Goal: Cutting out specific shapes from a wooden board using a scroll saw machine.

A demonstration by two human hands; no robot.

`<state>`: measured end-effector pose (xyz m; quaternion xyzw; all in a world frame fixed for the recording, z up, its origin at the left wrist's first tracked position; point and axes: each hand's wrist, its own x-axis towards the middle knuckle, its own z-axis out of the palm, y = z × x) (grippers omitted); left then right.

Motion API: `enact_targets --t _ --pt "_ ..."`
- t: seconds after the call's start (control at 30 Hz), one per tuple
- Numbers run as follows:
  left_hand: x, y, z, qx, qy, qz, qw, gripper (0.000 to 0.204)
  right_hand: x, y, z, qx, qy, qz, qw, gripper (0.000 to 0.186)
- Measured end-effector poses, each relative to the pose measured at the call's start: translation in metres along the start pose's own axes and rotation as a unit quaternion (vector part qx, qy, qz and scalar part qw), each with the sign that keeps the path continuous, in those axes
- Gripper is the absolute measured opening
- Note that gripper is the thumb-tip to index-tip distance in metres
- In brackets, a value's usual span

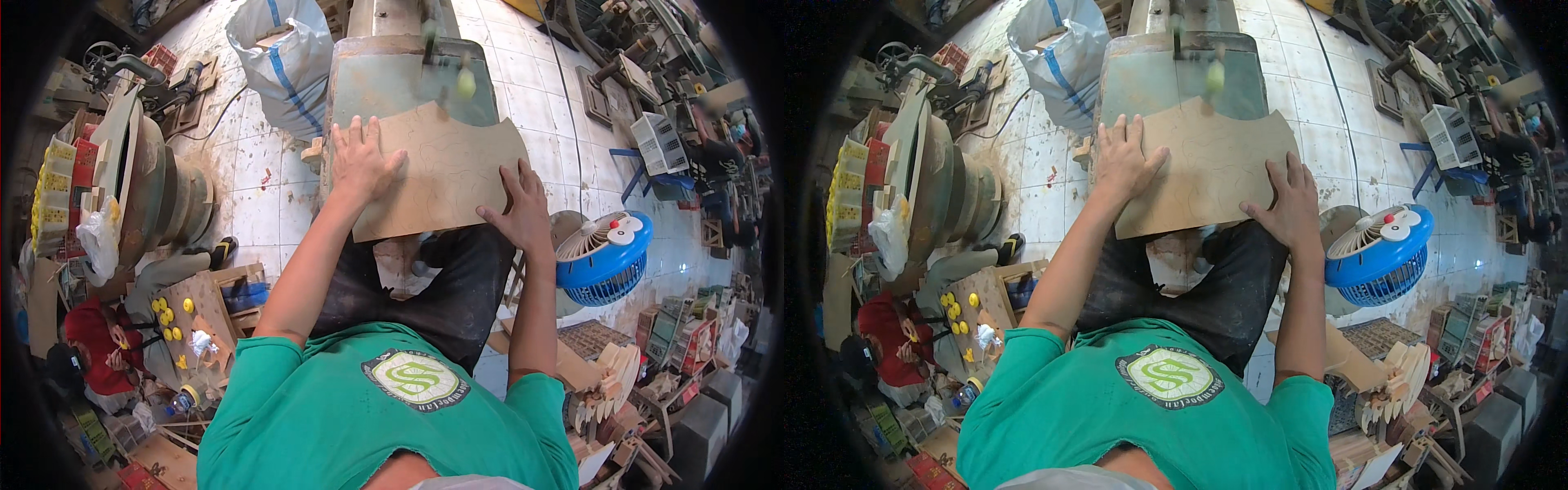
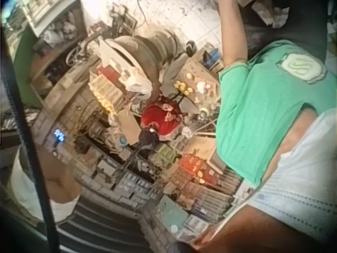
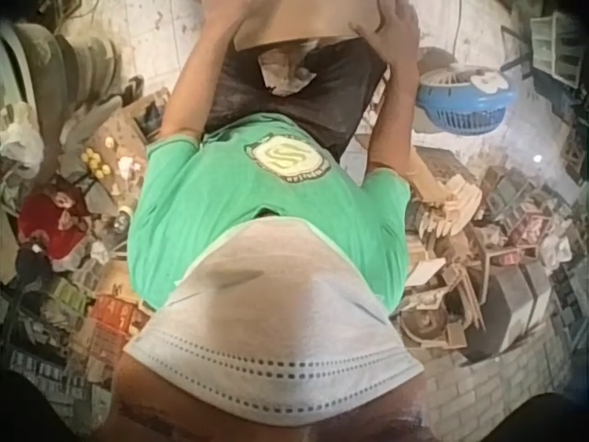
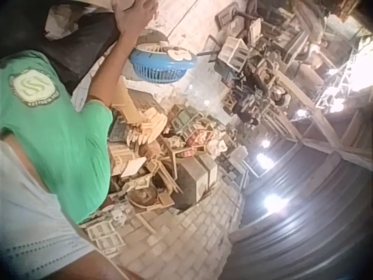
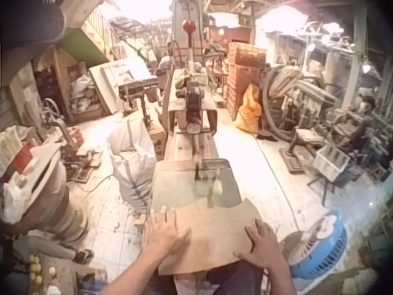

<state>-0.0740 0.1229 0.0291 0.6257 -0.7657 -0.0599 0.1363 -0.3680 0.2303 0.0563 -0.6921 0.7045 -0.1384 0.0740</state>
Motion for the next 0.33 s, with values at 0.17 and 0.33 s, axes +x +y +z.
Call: enact_targets --t 0.17,0.33 --pt "0.013 -0.022 0.001 -0.005 0.004 0.045 0.999 0.083 -0.017 -0.012 -0.01 0.023 -0.027 -0.016 0.999 0.089" --pt "0.028 -0.035 -0.008 -0.002 -0.032 0.086 0.996 0.08 -0.037 -0.021 -0.01 0.016 -0.114 -0.01 0.993 0.097"
